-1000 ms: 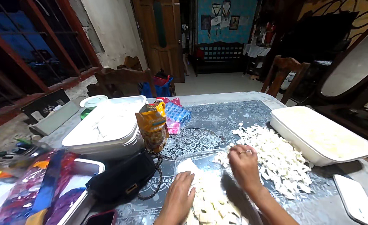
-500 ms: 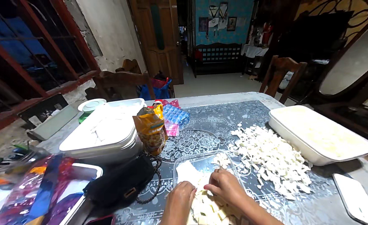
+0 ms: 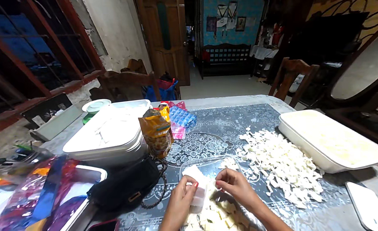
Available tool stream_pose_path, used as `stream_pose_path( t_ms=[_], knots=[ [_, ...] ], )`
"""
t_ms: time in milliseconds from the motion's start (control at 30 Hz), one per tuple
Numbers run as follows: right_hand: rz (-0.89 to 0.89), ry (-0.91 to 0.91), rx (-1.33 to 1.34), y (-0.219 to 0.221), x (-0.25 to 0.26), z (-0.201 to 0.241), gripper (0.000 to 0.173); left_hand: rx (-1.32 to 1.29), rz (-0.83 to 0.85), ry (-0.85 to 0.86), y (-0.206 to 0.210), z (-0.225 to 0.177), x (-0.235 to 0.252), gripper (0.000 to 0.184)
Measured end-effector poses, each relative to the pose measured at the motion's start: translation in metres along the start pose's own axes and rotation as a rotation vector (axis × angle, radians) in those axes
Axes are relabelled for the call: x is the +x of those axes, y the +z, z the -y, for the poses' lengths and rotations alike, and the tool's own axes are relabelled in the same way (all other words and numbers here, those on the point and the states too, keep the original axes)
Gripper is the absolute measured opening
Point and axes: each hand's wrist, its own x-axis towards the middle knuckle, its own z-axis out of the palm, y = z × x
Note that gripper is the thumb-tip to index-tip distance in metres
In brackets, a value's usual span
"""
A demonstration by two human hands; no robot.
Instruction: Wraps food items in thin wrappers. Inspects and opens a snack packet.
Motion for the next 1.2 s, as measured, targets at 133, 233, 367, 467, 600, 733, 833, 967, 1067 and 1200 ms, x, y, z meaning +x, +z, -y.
stream_pose_path(
  t_ms=[133, 233, 367, 467, 600, 733, 833, 967, 1067, 1200],
  knots=[
    [0.089, -0.105, -0.012, 0.014, -0.010, 0.002, 0.017, -0.024, -0.042, 0.081, 0.013, 0.005, -0.004, 0.021],
    [0.033, -0.200, -0.181, 0.023, -0.013, 0.002, 0.015, -0.107, -0.028, 0.043, 0.020, -0.002, -0.008, 0.017],
    [-0.054, -0.263, -0.206, 0.024, -0.010, -0.006, 0.012, -0.196, 0.006, -0.013, 0.022, -0.009, -0.011, 0.037],
    [-0.018, -0.166, 0.021, 0.015, -0.006, -0.005, 0.012, -0.175, -0.016, 0.031, 0.021, -0.009, -0.011, 0.033],
    [-0.039, -0.051, 0.191, 0.013, -0.005, 0.004, 0.014, -0.136, 0.010, 0.117, 0.019, -0.003, -0.011, 0.014],
    [0.005, -0.258, -0.120, 0.022, -0.008, -0.008, 0.016, -0.150, 0.037, 0.096, 0.019, 0.001, -0.009, 0.010],
    [0.034, -0.455, -0.335, 0.023, -0.007, -0.012, 0.016, -0.299, 0.047, -0.017, 0.018, -0.001, -0.006, 0.009],
    [0.020, -0.589, -0.353, 0.022, -0.004, -0.018, 0.020, -0.472, 0.017, -0.157, 0.016, -0.010, -0.006, 0.018],
    [-0.051, -0.393, -0.185, 0.022, -0.006, -0.015, 0.017, -0.475, 0.045, -0.189, 0.016, -0.017, -0.008, 0.018],
    [-0.034, -0.061, -0.004, 0.020, -0.008, -0.005, 0.015, -0.143, -0.009, 0.072, 0.022, -0.007, -0.012, 0.021]
  ],
)
